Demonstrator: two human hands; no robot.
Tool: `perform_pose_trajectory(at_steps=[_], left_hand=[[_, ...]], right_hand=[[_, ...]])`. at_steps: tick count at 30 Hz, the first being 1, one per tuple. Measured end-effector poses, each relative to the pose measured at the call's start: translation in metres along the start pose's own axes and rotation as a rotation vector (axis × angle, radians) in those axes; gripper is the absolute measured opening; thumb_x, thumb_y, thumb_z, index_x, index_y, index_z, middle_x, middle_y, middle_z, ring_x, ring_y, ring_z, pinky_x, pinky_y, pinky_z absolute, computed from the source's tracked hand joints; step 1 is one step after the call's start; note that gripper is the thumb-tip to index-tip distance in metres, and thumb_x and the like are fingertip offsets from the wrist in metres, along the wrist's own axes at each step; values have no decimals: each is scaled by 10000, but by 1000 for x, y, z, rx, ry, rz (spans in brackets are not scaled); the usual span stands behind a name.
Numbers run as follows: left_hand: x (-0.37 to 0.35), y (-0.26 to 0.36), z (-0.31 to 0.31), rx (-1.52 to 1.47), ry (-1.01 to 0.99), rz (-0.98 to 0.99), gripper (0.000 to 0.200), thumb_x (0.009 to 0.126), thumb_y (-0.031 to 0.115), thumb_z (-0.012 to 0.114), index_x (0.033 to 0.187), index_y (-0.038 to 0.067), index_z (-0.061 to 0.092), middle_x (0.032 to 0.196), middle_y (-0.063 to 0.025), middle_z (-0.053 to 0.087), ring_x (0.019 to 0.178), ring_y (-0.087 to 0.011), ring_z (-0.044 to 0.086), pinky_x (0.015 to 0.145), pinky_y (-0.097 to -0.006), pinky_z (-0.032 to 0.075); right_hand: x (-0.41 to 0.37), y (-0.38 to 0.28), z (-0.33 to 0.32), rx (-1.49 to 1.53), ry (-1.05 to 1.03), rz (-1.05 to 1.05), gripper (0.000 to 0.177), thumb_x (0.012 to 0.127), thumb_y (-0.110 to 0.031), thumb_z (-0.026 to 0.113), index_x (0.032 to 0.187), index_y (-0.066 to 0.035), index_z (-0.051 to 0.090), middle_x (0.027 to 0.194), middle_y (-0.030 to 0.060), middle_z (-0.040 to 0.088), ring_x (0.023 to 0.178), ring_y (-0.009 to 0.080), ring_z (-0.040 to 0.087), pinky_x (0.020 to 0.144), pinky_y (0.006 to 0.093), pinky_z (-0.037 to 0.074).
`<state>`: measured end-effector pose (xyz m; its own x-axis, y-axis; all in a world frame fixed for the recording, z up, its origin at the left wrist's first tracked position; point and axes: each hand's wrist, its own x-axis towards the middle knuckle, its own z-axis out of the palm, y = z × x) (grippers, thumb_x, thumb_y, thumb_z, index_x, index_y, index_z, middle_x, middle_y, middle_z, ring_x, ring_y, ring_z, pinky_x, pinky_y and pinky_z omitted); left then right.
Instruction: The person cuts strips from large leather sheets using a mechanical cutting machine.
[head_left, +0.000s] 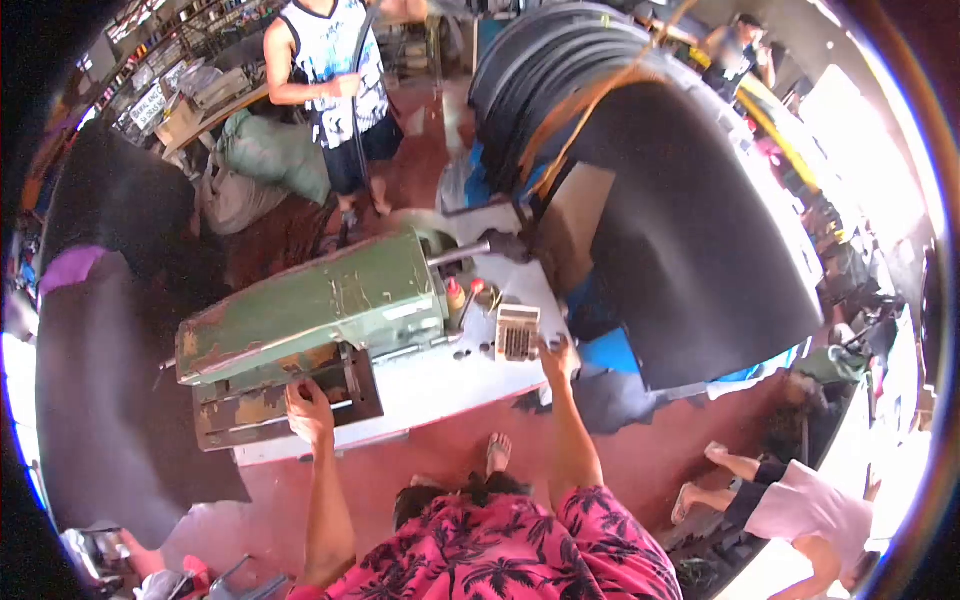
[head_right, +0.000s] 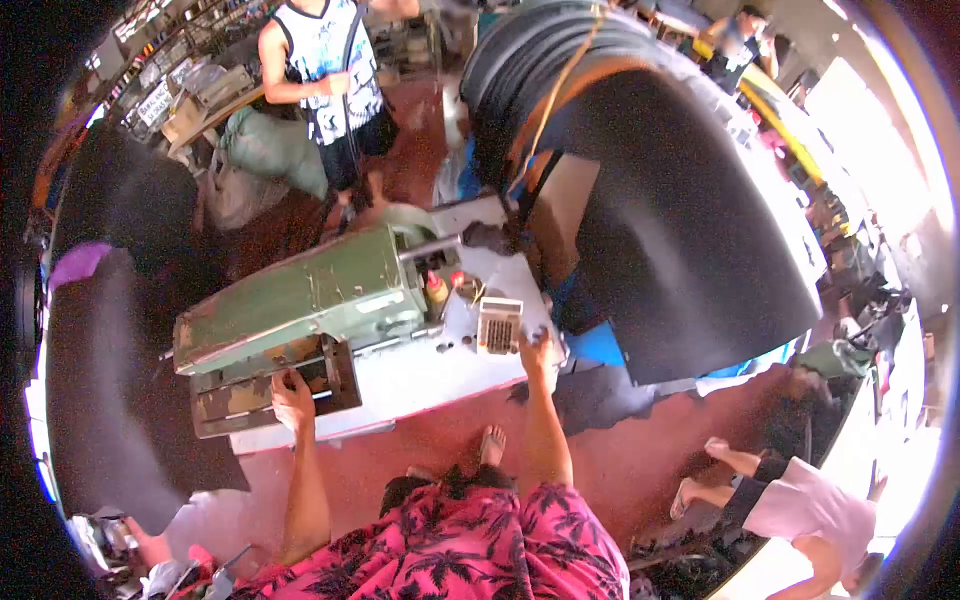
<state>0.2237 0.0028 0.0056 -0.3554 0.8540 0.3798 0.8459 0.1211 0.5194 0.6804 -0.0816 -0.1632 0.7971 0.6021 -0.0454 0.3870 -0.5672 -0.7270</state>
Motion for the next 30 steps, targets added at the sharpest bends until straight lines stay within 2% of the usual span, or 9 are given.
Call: perform_pose_trajectory(at_steps=[2, 4, 8, 14, 16, 22, 26, 28, 30], left_hand=[[0, -10, 6, 39, 30, 60, 159, 894, 208, 616, 927, 52, 627, 817, -119, 644, 744, -325, 626, 684, -438, 483], [3, -17, 11, 33, 24, 38, 162, 895, 204, 618, 929, 46, 631, 828, -124, 652, 751, -322, 631, 688, -434, 485], [2, -4, 6, 24, 13, -10, 162, 892, 192, 627, 920, 33, 640, 846, -132, 668, 753, -309, 642, 682, -425, 490], [2, -6, 8, 46, 41, 49, 138, 884, 156, 632, 901, 19, 634, 773, -140, 656, 675, -302, 634, 638, -411, 490], [2, -2, 9, 44, 68, 82, 127, 879, 141, 633, 892, 15, 628, 755, -142, 651, 658, -299, 631, 627, -405, 489], [3, -4, 10, 69, 76, 51, 134, 873, 149, 635, 881, 15, 627, 746, -141, 643, 650, -299, 626, 616, -408, 486], [3, -6, 10, 52, 77, 33, 157, 875, 176, 636, 870, 20, 626, 745, -135, 643, 647, -297, 624, 614, -410, 485], [4, -2, 11, 48, 68, 11, 162, 877, 184, 635, 867, 22, 626, 746, -132, 644, 647, -297, 624, 614, -412, 485], [3, -1, 10, 34, 76, 21, 161, 881, 184, 634, 865, 24, 626, 740, -125, 640, 640, -293, 618, 609, -411, 484]], right_hand=[[-8, -25, -13, 388, -250, 125, 778, 784, -429, 755, 1304, 75, 472, 1052, 198, 670, 1043, 315, 594, 868, 429, 477], [-6, 24, 35, -27, -35, -142, 761, 773, -400, 769, 1279, 91, 485, 1073, 183, 667, 1066, 309, 554, 936, 453, 423], [-14, 5, 20, 0, -56, -165, 756, 745, -389, 777, 1272, 76, 500, 1058, 146, 677, 1090, 329, 510, 952, 475, 398], [-22, 1, 24, -74, -95, -91, 954, 714, -488, 770, 1393, 65, 391, 1191, 157, 624, 1176, 355, 458, 1034, 498, 327], [-24, -14, 19, -70, -71, -23, 988, 637, -532, 817, 1416, -85, 405, 1283, 232, 473, 1192, 431, 439, 1002, 544, 373], [-27, -50, 4, -159, -88, 97, 1036, 637, -540, 802, 1451, -64, 370, 1333, 218, 461, 1231, 442, 412, 1017, 566, 350], [-24, -60, 3, -234, -103, 164, 1008, 644, -521, 803, 1437, -57, 391, 1312, 211, 487, 1222, 425, 434, 1023, 547, 355], [-11, -40, 9, -15, -82, 201, 920, 654, -501, 792, 1410, -108, 443, 1239, 196, 529, 1162, 394, 486, 986, 528, 393], [-2, -23, 15, -8, -56, 160, 849, 685, -508, 773, 1371, -90, 498, 1152, 184, 596, 1092, 364, 556, 952, 499, 430]])
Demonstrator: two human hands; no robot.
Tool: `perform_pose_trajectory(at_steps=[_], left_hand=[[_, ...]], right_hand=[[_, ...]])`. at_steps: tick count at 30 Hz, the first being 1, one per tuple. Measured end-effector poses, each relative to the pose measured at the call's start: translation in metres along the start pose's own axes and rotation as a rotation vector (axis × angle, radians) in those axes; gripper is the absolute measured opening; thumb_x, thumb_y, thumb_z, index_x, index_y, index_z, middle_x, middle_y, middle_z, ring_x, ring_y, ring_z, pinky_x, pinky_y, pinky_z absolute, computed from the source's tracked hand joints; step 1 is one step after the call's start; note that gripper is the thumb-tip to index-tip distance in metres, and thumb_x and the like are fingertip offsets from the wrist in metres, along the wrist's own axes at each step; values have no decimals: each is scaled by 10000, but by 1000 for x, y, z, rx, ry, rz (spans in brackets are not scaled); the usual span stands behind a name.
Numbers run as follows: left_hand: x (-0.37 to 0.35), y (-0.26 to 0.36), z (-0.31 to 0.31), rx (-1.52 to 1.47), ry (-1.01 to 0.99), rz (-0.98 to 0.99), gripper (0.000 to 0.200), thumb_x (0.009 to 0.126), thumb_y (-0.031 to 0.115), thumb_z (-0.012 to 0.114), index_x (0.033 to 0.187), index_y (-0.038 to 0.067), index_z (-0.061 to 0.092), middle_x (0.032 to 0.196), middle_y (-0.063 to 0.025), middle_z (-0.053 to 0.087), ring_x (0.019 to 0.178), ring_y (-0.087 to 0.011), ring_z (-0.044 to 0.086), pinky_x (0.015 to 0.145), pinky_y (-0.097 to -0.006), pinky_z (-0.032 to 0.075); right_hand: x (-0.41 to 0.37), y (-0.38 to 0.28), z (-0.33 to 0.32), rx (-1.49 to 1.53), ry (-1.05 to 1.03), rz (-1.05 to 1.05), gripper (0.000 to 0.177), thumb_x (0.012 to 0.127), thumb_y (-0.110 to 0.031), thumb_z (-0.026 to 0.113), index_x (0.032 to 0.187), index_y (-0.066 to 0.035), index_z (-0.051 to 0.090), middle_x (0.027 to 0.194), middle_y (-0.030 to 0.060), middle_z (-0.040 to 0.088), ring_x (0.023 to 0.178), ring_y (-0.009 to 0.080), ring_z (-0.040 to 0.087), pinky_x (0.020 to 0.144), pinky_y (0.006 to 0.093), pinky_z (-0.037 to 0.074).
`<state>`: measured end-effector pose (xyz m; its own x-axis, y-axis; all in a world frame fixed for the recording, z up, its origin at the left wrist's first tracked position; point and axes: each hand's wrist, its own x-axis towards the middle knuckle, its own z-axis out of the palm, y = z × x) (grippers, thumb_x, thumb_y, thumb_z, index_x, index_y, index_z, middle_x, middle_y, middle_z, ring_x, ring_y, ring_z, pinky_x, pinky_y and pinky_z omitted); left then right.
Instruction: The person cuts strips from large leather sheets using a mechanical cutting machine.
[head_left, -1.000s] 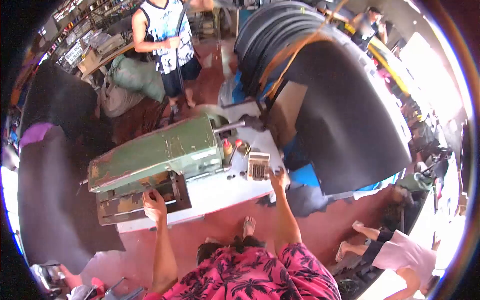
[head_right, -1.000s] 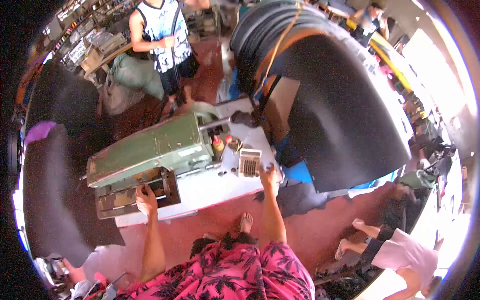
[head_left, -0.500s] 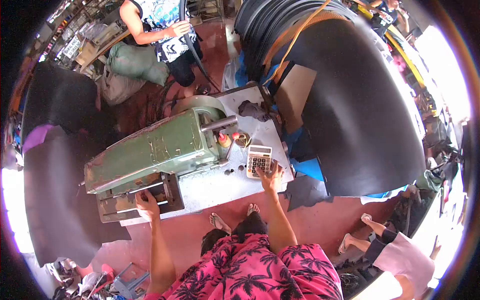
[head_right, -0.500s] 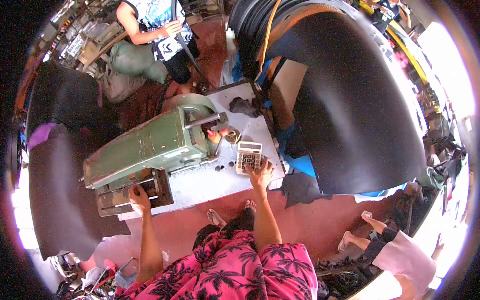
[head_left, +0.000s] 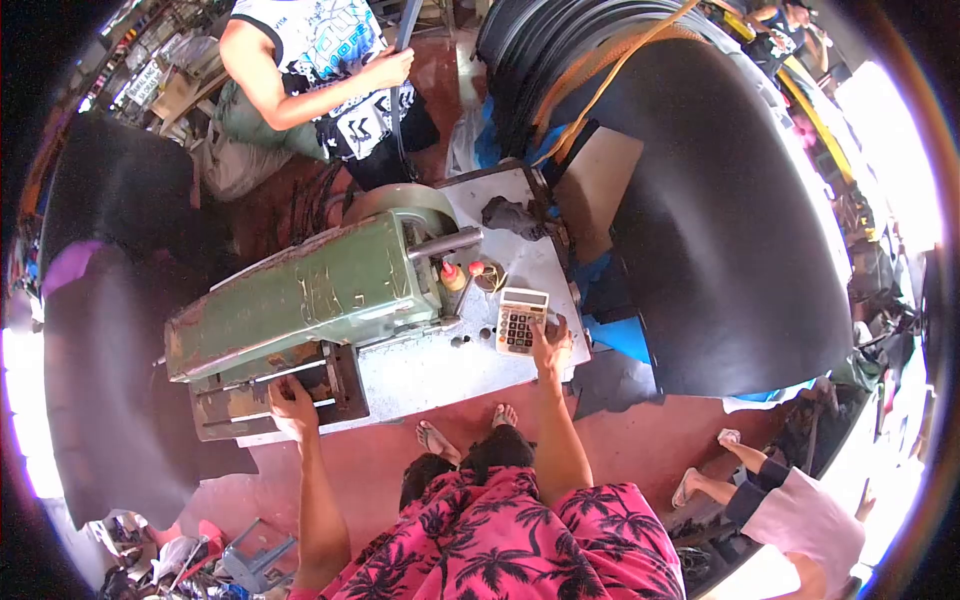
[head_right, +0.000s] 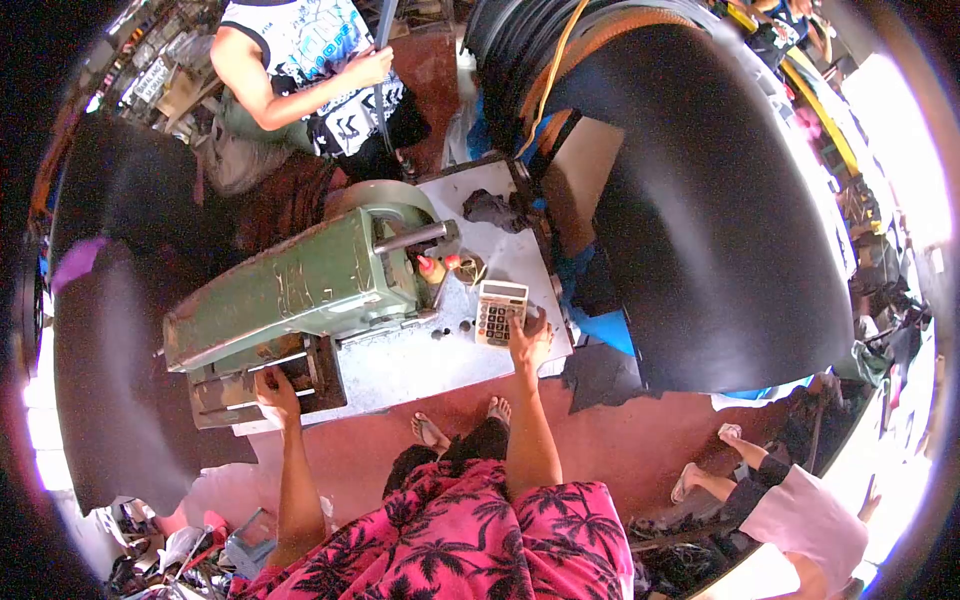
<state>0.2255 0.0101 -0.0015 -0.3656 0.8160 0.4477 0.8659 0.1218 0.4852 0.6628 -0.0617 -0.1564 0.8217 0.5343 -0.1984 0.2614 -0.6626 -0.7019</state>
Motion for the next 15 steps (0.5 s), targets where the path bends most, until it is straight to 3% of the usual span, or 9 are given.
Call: perform_pose_trajectory(at_steps=[3, 10, 12, 14, 15], left_hand=[[0, -2, 1, 34, 26, 29, 160, 881, 185, 634, 865, 26, 627, 731, -118, 632, 632, -285, 608, 605, -405, 481], [-1, -8, 3, 12, -11, -12, 150, 873, 181, 638, 871, 32, 632, 738, -119, 637, 647, -285, 614, 615, -403, 483], [-1, -15, 7, 16, 23, 30, 149, 868, 181, 640, 883, 34, 636, 743, -123, 640, 650, -286, 618, 615, -410, 482], [-1, -19, 7, 14, -3, 14, 151, 867, 182, 639, 888, 33, 637, 747, -124, 642, 651, -286, 619, 617, -414, 481], [0, -19, 7, 11, -28, 2, 153, 865, 183, 638, 894, 32, 639, 750, -125, 643, 653, -285, 620, 619, -418, 481]], right_hand=[[7, 6, 5, 45, 82, -88, 676, 741, -408, 766, 1243, 0, 570, 811, 121, 707, 765, 294, 684, 730, 419, 529], [8, 10, 10, -58, 212, -193, 610, 776, -338, 761, 1232, 14, 559, 834, 125, 695, 706, 264, 668, 696, 390, 529], [7, 13, 5, 569, -50, 87, 551, 805, -256, 751, 1234, 22, 547, 820, 117, 678, 690, 215, 641, 651, 347, 523], [5, 22, -8, 633, -113, 81, 523, 811, -190, 749, 1234, 37, 539, 809, 112, 668, 693, 176, 621, 626, 308, 512], [4, 38, -11, 476, -95, -114, 531, 803, -184, 757, 1233, 39, 539, 813, 110, 668, 699, 176, 622, 632, 307, 513]])
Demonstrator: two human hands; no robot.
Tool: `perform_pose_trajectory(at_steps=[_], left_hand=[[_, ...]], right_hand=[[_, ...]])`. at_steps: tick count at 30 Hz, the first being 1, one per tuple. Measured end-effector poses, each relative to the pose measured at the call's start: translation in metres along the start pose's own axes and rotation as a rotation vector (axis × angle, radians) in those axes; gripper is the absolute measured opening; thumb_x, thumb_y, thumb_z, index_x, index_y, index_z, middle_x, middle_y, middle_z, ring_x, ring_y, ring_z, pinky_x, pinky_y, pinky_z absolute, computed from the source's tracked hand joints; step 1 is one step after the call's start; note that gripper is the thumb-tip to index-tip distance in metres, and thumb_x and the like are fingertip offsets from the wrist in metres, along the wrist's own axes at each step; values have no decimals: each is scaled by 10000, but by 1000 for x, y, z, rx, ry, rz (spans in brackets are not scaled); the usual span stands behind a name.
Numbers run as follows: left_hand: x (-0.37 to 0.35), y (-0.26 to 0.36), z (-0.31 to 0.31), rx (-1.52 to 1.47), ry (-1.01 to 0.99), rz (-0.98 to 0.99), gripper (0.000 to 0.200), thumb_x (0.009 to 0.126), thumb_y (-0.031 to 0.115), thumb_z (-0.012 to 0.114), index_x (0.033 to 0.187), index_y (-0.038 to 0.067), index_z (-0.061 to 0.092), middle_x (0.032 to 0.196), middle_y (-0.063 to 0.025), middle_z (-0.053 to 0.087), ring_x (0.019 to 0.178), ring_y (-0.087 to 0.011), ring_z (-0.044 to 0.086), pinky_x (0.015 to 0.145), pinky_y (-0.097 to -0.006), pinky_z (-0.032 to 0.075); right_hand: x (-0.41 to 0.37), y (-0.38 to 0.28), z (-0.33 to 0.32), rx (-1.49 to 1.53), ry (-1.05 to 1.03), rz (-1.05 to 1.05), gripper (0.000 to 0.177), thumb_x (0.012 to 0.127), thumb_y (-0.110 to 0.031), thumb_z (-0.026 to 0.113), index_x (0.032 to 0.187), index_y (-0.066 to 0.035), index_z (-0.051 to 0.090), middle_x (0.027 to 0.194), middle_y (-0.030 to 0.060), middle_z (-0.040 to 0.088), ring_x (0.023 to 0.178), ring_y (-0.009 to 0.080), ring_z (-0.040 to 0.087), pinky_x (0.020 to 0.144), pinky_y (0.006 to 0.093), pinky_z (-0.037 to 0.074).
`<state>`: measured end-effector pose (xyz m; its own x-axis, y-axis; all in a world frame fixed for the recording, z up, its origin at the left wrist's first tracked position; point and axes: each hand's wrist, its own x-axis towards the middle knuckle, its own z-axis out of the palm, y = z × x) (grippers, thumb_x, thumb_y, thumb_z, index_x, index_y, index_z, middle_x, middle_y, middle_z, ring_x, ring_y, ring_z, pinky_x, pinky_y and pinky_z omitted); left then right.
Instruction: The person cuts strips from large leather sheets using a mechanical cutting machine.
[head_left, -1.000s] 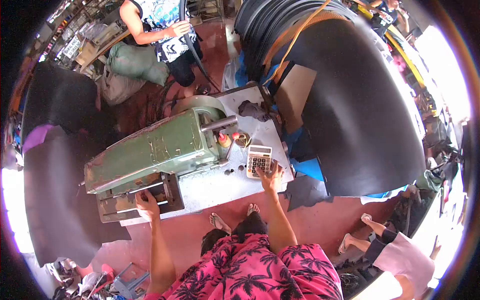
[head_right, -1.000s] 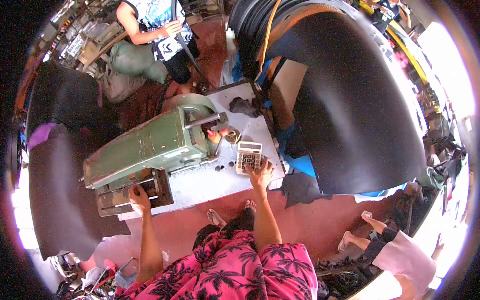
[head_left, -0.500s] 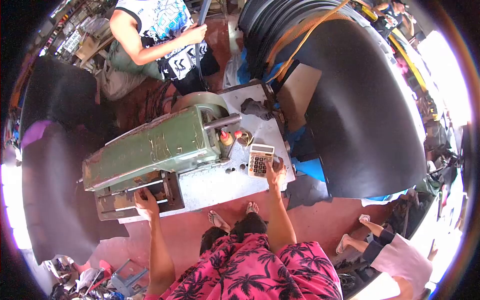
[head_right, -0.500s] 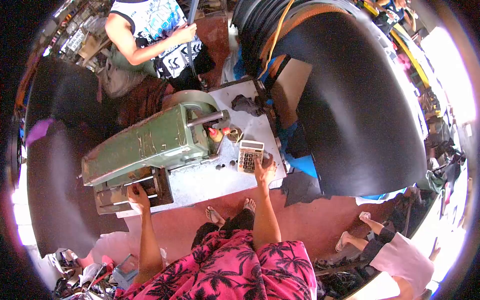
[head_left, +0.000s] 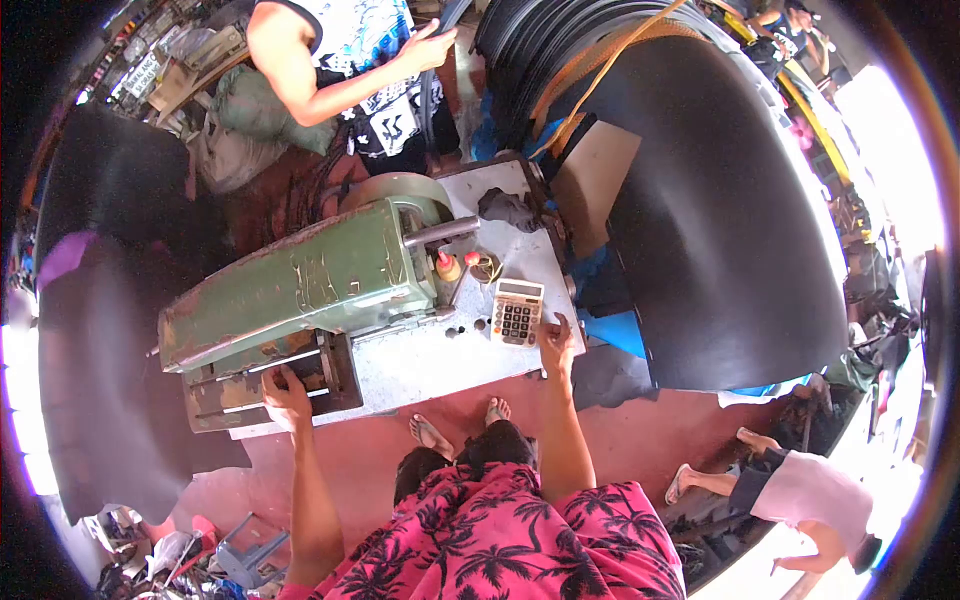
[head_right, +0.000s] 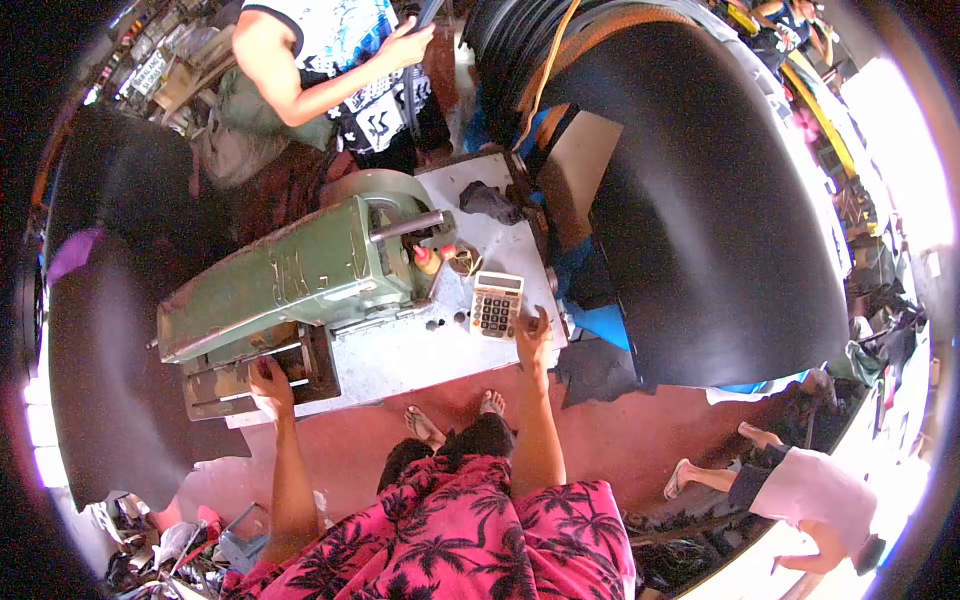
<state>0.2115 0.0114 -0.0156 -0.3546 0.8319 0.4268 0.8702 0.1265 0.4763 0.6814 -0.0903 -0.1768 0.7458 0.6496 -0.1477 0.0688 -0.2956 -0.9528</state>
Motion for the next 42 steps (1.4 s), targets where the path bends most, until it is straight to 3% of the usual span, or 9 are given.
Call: perform_pose_trajectory(at_steps=[13, 15, 21, 22, 23, 24, 26, 36, 42], left_hand=[[0, 19, -11, 31, -43, -38, 173, 881, 210, 624, 939, 49, 648, 846, -127, 687, 764, -320, 664, 697, -432, 508], [-2, 15, -10, 22, -77, -67, 179, 884, 213, 620, 950, 49, 645, 868, -132, 690, 789, -322, 665, 711, -436, 508], [-3, 11, -12, 42, -88, -39, 208, 877, 251, 607, 985, 80, 658, 937, -118, 691, 865, -322, 659, 749, -446, 502], [-3, 8, -11, 40, -87, -8, 228, 877, 281, 592, 989, 95, 659, 973, -102, 692, 888, -314, 659, 763, -447, 503], [-4, 12, -14, 61, -103, -48, 234, 875, 291, 582, 993, 105, 660, 1005, -94, 690, 903, -309, 658, 781, -446, 503], [-5, 13, -16, 44, -103, -43, 235, 880, 305, 572, 1000, 125, 664, 1019, -91, 688, 896, -306, 661, 771, -436, 514], [0, -29, 16, -51, 50, 161, 236, 900, 343, 557, 980, 162, 686, 1010, -72, 696, 828, -288, 679, 682, -416, 530], [11, -33, 25, 39, -253, 56, 323, 923, 460, 464, 1118, 290, 659, 1004, -39, 718, 884, -287, 685, 725, -432, 514], [5, -16, 8, 26, -327, 41, 340, 922, 492, 454, 1136, 310, 645, 1026, -23, 718, 909, -264, 687, 762, -420, 510]], right_hand=[[-15, 8, -12, -271, -19, -111, 481, 787, -165, 762, 1193, 25, 589, 860, 111, 702, 758, 182, 670, 702, 304, 525], [-28, 20, -19, -182, 14, -343, 359, 827, -117, 712, 1148, 0, 601, 863, 127, 714, 748, 206, 692, 687, 323, 542], [-136, 3, -66, -188, -61, 138, 230, 801, -161, 692, 1001, -59, 643, 960, 183, 660, 798, 310, 655, 649, 436, 533], [-159, 70, -67, -292, 54, -154, 243, 870, -248, 630, 995, -44, 672, 813, 190, 691, 725, 333, 688, 626, 402, 553], [-198, 81, -75, -450, 71, -48, 238, 858, -262, 631, 951, -46, 669, 883, 195, 695, 799, 362, 688, 631, 433, 556], [-233, 91, -102, -1187, -362, -472, 255, 855, -285, 622, 985, -69, 657, 944, 188, 694, 831, 344, 694, 635, 438, 555], [-291, 148, -111, -799, -173, 300, 249, 828, -239, 617, 1031, -103, 666, 973, 161, 698, 932, 346, 677, 687, 464, 565], [-560, -161, -192, 106, -540, 299, 413, 815, -167, 732, 1186, -13, 637, 1043, 72, 698, 934, 169, 639, 832, 311, 512], [-659, -208, -181, 152, -605, 340, 461, 847, -158, 714, 1255, -16, 553, 1125, 125, 661, 1016, 183, 643, 890, 323, 517]])
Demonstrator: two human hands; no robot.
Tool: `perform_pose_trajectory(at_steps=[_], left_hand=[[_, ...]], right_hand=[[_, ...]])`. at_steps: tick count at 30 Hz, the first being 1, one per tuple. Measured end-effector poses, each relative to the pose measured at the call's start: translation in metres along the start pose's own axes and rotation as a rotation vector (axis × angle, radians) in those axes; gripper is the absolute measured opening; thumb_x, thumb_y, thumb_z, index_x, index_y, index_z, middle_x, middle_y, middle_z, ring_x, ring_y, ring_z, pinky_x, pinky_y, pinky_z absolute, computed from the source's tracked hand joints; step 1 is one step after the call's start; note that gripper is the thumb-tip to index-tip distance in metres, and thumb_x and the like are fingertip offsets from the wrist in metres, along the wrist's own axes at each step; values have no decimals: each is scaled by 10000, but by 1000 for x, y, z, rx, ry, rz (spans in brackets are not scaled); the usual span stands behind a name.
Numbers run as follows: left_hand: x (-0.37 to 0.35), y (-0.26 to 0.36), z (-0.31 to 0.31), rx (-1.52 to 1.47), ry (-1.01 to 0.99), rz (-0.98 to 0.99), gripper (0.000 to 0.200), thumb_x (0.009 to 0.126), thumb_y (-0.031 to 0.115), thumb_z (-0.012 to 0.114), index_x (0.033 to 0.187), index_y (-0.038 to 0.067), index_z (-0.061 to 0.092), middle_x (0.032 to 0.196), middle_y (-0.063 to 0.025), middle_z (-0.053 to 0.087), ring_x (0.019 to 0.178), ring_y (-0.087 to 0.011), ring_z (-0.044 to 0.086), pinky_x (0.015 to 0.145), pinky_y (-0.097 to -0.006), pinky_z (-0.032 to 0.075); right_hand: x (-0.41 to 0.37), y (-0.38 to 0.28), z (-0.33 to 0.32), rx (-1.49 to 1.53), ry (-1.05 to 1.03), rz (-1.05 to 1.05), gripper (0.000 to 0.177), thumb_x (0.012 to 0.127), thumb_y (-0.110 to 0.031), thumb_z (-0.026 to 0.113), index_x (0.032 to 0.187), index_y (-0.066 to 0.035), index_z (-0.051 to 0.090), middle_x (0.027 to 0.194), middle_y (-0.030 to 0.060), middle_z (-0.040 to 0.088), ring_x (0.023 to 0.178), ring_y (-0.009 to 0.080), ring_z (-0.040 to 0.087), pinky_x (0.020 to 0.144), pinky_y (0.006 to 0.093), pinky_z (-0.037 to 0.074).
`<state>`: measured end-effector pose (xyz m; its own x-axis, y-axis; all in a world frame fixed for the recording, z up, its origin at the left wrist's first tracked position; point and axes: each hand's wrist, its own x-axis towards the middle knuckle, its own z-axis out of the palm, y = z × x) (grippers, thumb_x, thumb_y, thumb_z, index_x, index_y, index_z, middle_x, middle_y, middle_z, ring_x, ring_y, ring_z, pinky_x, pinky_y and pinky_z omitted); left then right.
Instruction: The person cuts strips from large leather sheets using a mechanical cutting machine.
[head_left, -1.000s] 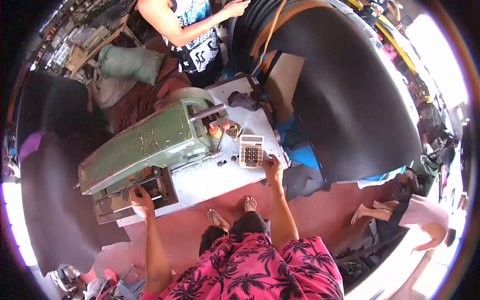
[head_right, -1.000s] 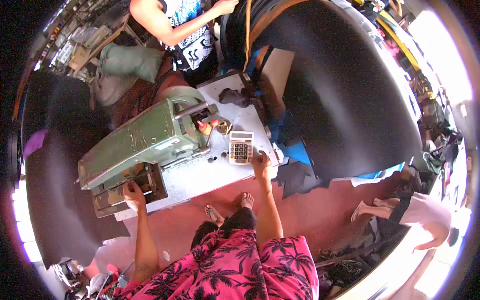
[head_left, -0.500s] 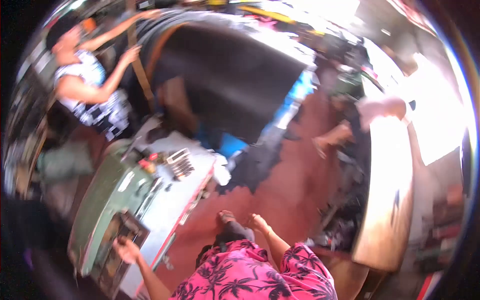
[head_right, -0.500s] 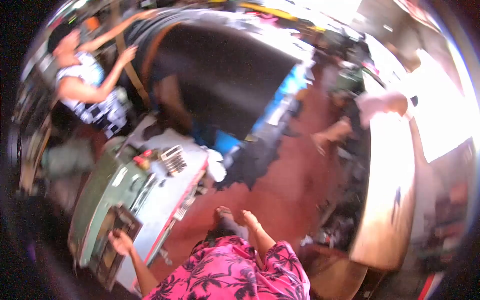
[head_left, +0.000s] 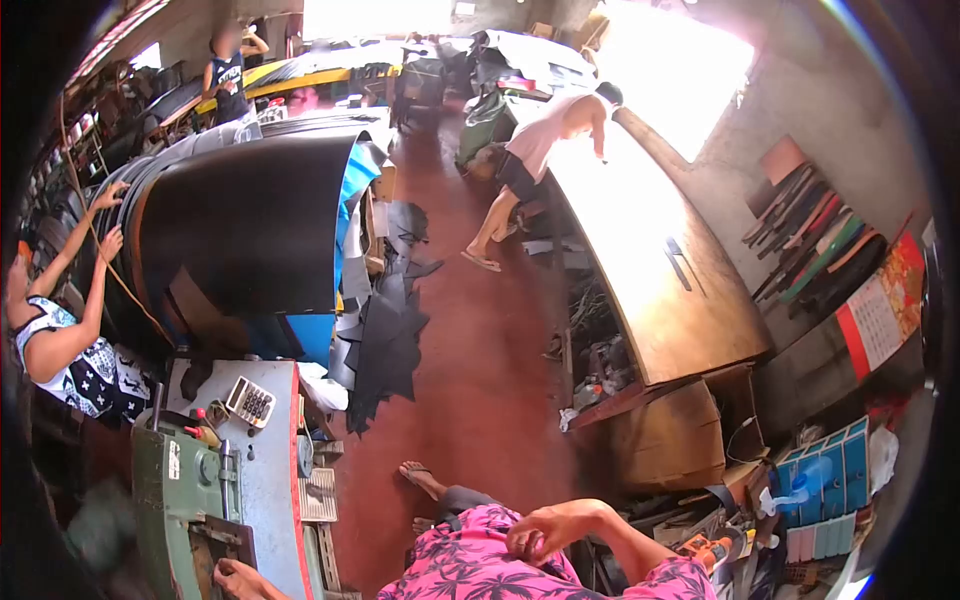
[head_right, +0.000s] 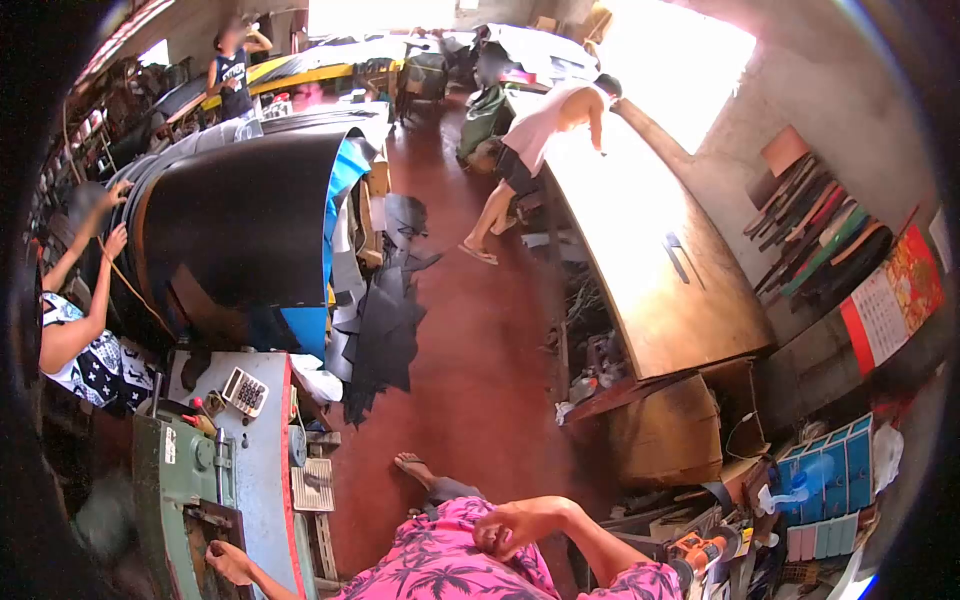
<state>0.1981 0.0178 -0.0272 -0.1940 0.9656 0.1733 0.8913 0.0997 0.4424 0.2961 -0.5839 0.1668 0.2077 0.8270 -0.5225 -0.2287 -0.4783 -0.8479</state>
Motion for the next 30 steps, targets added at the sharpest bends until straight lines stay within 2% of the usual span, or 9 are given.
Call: perform_pose_trajectory(at_steps=[5, 9, 10, 13, 14, 18, 21, 25, 30], left_hand=[[10, -6, 22, 21, 10, 45, 346, 926, 486, 443, 1138, 302, 645, 1038, -13, 718, 920, -268, 686, 762, -422, 513], [6, -7, 6, 97, -59, 34, 355, 936, 478, 436, 1142, 277, 646, 1036, 1, 718, 915, -263, 688, 743, -416, 520], [9, -11, 16, 49, -9, 69, 354, 937, 473, 438, 1137, 270, 648, 1033, 2, 715, 904, -261, 688, 737, -415, 520], [7, -10, 17, 18, 10, 94, 347, 939, 459, 447, 1125, 254, 655, 1043, 5, 705, 894, -258, 687, 735, -411, 521], [9, -10, 22, 14, 18, 84, 345, 941, 454, 446, 1113, 246, 661, 1053, 0, 703, 899, -258, 685, 738, -411, 521], [-7, 3, -6, 11, 2, 129, 335, 941, 440, 454, 1080, 225, 670, 1044, -21, 698, 904, -263, 682, 739, -417, 525], [-18, 9, -18, -1, 54, 131, 260, 925, 404, 489, 1024, 234, 658, 972, -48, 705, 875, -299, 685, 696, -446, 529], [-16, 0, -11, -111, 80, 230, 231, 928, 367, 516, 1013, 199, 650, 952, -47, 700, 868, -292, 683, 684, -443, 526], [-19, 6, -18, -64, 57, 193, 224, 931, 352, 515, 1021, 190, 641, 1005, -35, 687, 861, -285, 681, 678, -438, 523]], right_hand=[[-31, 0, 24, -25, 107, 111, 461, 839, -134, 685, 1265, -27, 542, 1152, 111, 627, 1023, 184, 632, 890, 324, 514], [-56, 6, 21, 3, -4, -40, 426, 876, -158, 676, 1255, -15, 543, 1122, 99, 625, 951, 160, 627, 853, 309, 515], [-62, 7, 24, 370, -120, 51, 403, 895, -176, 672, 1239, -7, 548, 1095, 96, 628, 920, 146, 621, 835, 301, 508], [-65, -12, 17, 241, 41, 53, 388, 904, -185, 665, 1228, -6, 550, 1063, 92, 631, 900, 145, 621, 814, 302, 503], [-60, -8, 13, 63, 137, -70, 412, 909, -200, 666, 1247, -6, 531, 1083, 89, 618, 945, 152, 606, 821, 312, 498], [-55, 24, 13, 2, -20, -61, 456, 916, -204, 656, 1286, -3, 482, 1134, 66, 583, 1016, 156, 551, 902, 322, 459], [-80, 9, 18, 157, -16, -13, 405, 896, -161, 666, 1236, -1, 516, 1045, 72, 604, 967, 161, 560, 859, 309, 464], [-89, 10, 20, 216, 92, 8, 428, 882, -218, 683, 1225, -3, 545, 1072, 85, 615, 999, 198, 573, 890, 347, 470], [-88, 23, 25, 217, 193, 3, 466, 863, -291, 706, 1212, -7, 582, 1106, 101, 629, 1039, 244, 590, 928, 396, 478]])
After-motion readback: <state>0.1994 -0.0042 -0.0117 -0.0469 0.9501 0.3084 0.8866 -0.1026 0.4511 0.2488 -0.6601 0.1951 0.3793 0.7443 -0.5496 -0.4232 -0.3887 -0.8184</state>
